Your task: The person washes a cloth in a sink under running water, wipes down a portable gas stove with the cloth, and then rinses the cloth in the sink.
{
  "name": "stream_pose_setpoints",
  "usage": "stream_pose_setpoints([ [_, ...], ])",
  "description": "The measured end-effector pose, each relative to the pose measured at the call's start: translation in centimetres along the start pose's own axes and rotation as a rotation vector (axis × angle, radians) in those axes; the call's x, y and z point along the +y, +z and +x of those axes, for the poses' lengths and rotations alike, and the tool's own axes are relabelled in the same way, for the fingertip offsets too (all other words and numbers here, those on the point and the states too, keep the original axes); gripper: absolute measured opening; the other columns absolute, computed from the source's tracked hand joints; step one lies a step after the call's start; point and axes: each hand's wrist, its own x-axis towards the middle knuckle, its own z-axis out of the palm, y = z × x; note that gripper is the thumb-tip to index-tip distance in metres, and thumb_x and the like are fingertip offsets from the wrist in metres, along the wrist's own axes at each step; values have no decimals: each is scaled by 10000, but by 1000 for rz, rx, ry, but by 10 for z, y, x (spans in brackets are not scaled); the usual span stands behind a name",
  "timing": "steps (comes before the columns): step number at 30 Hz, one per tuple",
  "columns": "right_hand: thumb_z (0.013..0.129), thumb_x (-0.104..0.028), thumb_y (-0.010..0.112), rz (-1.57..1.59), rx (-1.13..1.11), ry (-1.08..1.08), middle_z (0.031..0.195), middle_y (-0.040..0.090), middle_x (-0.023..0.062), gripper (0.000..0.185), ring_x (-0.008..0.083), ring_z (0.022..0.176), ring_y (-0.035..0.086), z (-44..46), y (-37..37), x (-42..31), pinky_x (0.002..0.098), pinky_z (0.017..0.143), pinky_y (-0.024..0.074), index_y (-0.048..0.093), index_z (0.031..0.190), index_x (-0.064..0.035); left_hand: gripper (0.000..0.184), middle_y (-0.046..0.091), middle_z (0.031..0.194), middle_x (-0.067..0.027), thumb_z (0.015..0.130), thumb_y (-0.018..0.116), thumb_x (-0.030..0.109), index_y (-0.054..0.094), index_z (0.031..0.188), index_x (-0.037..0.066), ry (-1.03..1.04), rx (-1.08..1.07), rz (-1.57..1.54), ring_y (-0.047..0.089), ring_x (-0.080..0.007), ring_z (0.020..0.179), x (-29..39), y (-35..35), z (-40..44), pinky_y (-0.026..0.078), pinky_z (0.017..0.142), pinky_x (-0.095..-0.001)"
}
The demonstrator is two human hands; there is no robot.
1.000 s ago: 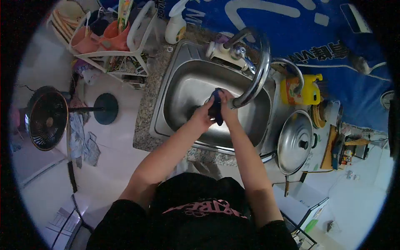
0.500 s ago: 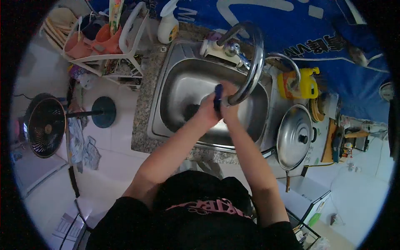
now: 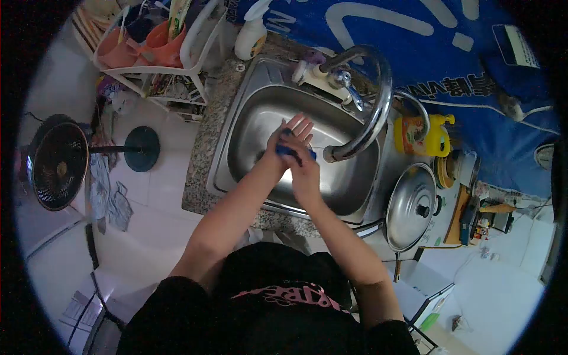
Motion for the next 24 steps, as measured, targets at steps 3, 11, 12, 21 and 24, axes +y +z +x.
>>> stream_pose_setpoints([
  [3,773,-83,614,-174,-119,-200,1111,586,142,233,288,1047,526,7,3,-6,354,947,365,606,993,-7,448,418,1347,-127,961,299,350,412,1308,90,12,-137,96,430,-262,1211,-15,-6,-2,310,1035,-367],
  [11,783,-172,581,-513,206,-158,1274,481,164,306,350,1247,362,24,-5,21,492,1072,152,638,1081,-131,591,497,1252,-101,910,323,534,436,1266,76,-242,-4,-119,444,-299,1186,-5,37,-24,324,1021,-402],
  [12,796,-180,564,-524,109,-217,1323,432,160,313,361,1279,312,16,0,7,520,1073,101,632,1099,-139,605,493,1258,-95,903,308,565,433,1276,105,-152,-70,-50,430,-294,1198,-3,31,-20,311,1029,-408],
  [21,866,-177,500,-489,47,-99,1332,388,243,449,351,1243,366,7,-20,27,367,1044,264,451,1289,-36,482,506,1236,-34,919,360,526,470,1240,184,-111,152,68,461,-213,1150,-15,38,-24,362,969,-387],
  [24,868,-171,516,-453,27,-89,1217,485,236,379,352,1132,474,4,-20,11,384,957,360,494,1219,-31,417,507,990,-19,917,386,429,487,1167,110,-58,121,120,491,-163,903,-19,68,-42,416,768,-316],
])
